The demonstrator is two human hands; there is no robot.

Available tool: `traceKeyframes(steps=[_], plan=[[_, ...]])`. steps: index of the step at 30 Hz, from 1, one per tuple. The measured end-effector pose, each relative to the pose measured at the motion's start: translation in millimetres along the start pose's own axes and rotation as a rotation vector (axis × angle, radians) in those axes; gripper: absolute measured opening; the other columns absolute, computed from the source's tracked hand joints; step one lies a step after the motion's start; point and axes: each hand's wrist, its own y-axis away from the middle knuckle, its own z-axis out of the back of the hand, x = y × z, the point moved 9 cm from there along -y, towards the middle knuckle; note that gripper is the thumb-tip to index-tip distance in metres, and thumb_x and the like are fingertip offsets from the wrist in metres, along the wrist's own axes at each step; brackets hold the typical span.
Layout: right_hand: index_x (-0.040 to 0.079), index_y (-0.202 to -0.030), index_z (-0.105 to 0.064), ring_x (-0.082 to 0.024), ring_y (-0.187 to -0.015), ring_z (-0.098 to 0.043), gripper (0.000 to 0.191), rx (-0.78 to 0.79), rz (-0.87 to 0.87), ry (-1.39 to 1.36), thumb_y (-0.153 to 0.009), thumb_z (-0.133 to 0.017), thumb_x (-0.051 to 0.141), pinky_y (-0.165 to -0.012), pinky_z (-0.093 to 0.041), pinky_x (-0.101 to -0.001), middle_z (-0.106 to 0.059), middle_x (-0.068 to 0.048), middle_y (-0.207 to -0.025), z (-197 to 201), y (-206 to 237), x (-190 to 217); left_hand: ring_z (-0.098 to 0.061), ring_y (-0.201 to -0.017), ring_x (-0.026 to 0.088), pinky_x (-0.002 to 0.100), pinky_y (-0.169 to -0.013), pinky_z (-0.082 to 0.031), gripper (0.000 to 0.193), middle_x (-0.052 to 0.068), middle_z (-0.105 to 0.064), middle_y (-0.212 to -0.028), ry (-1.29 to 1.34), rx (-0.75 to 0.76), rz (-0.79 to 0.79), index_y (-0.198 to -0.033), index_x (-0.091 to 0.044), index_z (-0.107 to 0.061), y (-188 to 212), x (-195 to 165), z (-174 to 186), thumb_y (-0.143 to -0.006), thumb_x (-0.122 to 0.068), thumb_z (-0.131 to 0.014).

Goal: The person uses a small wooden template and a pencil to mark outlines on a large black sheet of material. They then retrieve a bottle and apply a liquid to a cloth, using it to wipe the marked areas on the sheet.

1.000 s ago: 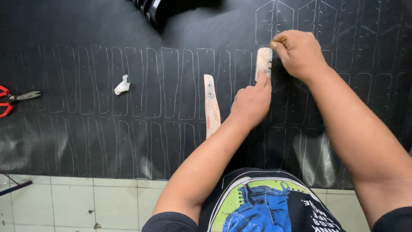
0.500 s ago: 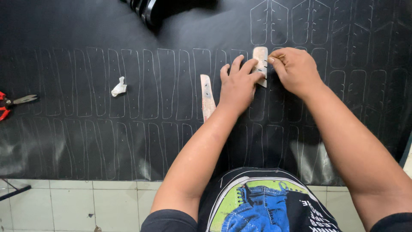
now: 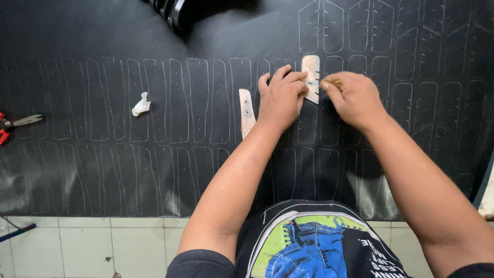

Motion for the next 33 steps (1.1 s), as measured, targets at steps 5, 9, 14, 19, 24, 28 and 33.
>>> traceKeyframes(steps=[5,9,14,19,24,28,33], plan=[[0.008,-0.107,-0.076,-0.032,-0.097,-0.07,0.017,0.0,0.018,-0.026,-0.102,-0.067,0.022,-0.085,-0.054,-0.041,-0.075,-0.011,-0.105,-3,14,3,-0.052,-0.134,0.025,0.06,-0.113,-0.028,0.01,-0.008,-0.07,-0.125,0.003,0.008,0.007,-0.087,-0.02,-0.077,0,2,-2,-0.083,-0.012,-0.072],[0.008,-0.107,-0.076,-0.034,-0.098,-0.069,0.018,-0.016,0.028,-0.016,-0.103,-0.066,0.022,-0.086,-0.054,-0.0421,-0.075,-0.011,-0.105,-5,18,4,-0.051,-0.135,0.025,0.06,-0.113,-0.028,0.014,-0.008,-0.069,-0.126,0.009,0.011,0.001,-0.089,-0.02,-0.077,-2,4,-2,-0.083,-0.01,-0.071],[0.009,-0.106,-0.076,-0.033,-0.099,-0.068,0.018,0.001,0.012,0.026,-0.102,-0.065,0.022,-0.088,-0.053,-0.0416,-0.074,-0.009,-0.103,-5,32,6,-0.052,-0.134,0.025,0.06,-0.112,-0.027,0.013,-0.008,-0.07,-0.125,0.026,0.017,0.002,-0.089,-0.019,-0.076,-2,6,-2,-0.084,-0.009,-0.07],[0.01,-0.106,-0.076,-0.031,-0.098,-0.068,0.017,0.009,-0.003,-0.005,-0.102,-0.065,0.022,-0.09,-0.052,-0.0407,-0.074,-0.008,-0.101,-5,39,9,-0.054,-0.133,0.024,0.059,-0.112,-0.028,0.009,-0.008,-0.071,-0.124,0.041,-0.002,-0.015,-0.088,-0.017,-0.074,-3,7,-1,-0.086,-0.01,-0.069],[0.008,-0.109,-0.075,-0.032,-0.097,-0.067,0.015,-0.015,0.043,-0.04,-0.102,-0.066,0.018,-0.088,-0.052,-0.0407,-0.071,-0.009,-0.098,-12,30,19,-0.054,-0.133,0.023,0.057,-0.113,-0.027,0.012,-0.009,-0.072,-0.125,0.05,0.001,-0.013,-0.088,-0.019,-0.075,-2,10,0,-0.087,-0.009,-0.068],[0.007,-0.108,-0.074,-0.032,-0.094,-0.067,0.014,-0.039,0.079,-0.102,-0.101,-0.068,0.017,-0.087,-0.052,-0.0413,-0.07,-0.01,-0.094,-23,17,28,-0.054,-0.133,0.023,0.057,-0.112,-0.027,0.011,-0.008,-0.071,-0.124,0.076,0.0,-0.011,-0.093,-0.018,-0.077,-2,11,1,-0.086,-0.012,-0.071],[0.007,-0.106,-0.075,-0.031,-0.098,-0.069,0.012,-0.101,0.088,-0.105,-0.102,-0.068,0.015,-0.089,-0.053,-0.0399,-0.075,-0.01,-0.104,-15,15,29,-0.054,-0.132,0.023,0.057,-0.112,-0.028,0.009,-0.009,-0.072,-0.123,0.07,0.008,-0.006,-0.089,-0.019,-0.077,-3,12,0,-0.084,-0.013,-0.072]])
